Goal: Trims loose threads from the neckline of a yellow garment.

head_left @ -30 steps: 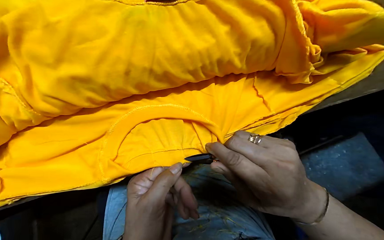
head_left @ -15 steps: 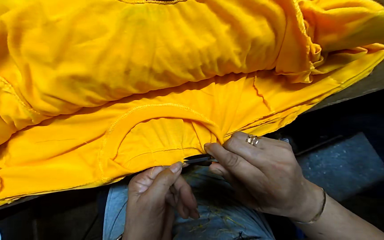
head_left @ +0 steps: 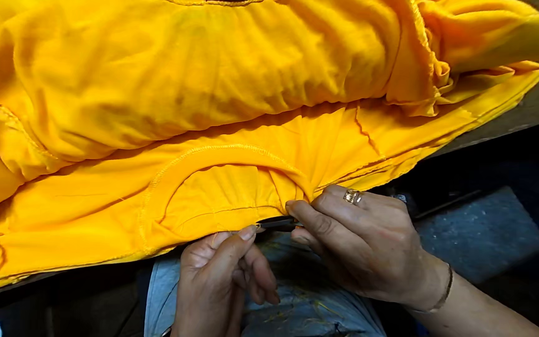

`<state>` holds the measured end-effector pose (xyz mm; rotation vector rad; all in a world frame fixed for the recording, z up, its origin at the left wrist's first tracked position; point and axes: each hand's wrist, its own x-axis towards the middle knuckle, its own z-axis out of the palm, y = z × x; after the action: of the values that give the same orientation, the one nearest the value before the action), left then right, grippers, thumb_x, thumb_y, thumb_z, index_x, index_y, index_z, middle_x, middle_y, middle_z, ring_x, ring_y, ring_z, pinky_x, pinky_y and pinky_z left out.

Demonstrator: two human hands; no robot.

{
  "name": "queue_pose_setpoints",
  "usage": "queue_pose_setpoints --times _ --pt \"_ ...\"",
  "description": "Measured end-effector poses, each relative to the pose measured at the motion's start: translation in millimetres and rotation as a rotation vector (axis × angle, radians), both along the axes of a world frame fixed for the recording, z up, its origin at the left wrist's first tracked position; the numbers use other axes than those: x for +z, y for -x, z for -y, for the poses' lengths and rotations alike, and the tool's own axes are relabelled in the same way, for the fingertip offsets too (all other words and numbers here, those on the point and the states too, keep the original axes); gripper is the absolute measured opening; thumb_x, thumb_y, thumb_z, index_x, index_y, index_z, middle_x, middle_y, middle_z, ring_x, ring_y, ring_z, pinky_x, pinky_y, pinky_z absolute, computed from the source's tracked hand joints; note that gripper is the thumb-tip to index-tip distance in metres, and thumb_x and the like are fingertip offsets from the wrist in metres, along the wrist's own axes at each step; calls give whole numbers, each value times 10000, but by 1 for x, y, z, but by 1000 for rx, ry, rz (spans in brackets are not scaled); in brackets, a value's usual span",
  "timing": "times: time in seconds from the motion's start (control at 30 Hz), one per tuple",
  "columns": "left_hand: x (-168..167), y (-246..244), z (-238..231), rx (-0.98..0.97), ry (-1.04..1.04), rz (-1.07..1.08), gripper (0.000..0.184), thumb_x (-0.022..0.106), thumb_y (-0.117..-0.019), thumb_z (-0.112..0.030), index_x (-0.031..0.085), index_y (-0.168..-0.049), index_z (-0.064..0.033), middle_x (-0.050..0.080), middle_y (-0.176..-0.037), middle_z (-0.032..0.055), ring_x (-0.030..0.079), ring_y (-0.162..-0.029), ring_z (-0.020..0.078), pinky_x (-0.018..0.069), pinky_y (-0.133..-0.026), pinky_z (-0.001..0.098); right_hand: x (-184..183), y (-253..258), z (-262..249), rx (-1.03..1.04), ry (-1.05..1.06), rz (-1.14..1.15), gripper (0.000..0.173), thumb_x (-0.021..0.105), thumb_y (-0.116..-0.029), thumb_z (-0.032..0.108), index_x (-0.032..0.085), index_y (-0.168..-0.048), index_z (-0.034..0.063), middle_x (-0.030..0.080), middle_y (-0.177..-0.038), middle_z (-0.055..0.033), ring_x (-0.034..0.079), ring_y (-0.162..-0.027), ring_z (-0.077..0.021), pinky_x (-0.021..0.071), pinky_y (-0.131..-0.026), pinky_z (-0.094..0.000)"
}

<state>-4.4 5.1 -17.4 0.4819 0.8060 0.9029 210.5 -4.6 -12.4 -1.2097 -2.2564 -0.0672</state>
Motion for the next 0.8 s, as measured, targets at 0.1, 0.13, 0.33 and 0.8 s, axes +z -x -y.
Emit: queue_pose_setpoints --times 0.1,0.13,0.33,0.8 --pt "-1 0 0 0 5 12 368 506 -1054 -127 699 -780 25 656 -587 159 675 -496 185 599 -515 308 -1 1 0 -7 -7 10 281 537 -1041 210 738 -1051 14 539 -742 -34 489 -641 -168 344 -517 -294" --pt "-1 0 0 -1 8 19 375 504 -1056 -137 698 -780 26 657 -588 160 675 -497 187 598 -516 308 -1 1 0 -11 -7 16 281 534 -1041 211 739 -1045 18 537 -735 -30 486 -634 -165 339 -511 -294" --pt "-1 1 -1 16 -9 34 270 625 -1021 -164 735 -869 30 658 -599 138 668 -497 160 600 -509 301 11 -10 5 113 269 -270 361 429 -1097 265 708 -1039 43 553 -770 24 517 -674 -43 402 -561 -194" --pt "0 3 3 34 -15 -92 147 612 -993 -45 732 -951 30 641 -601 129 639 -477 156 590 -482 301 1 2 17 -25 526 -418 321 456 -1085 239 692 -896 130 558 -729 111 511 -638 45 420 -537 -132"
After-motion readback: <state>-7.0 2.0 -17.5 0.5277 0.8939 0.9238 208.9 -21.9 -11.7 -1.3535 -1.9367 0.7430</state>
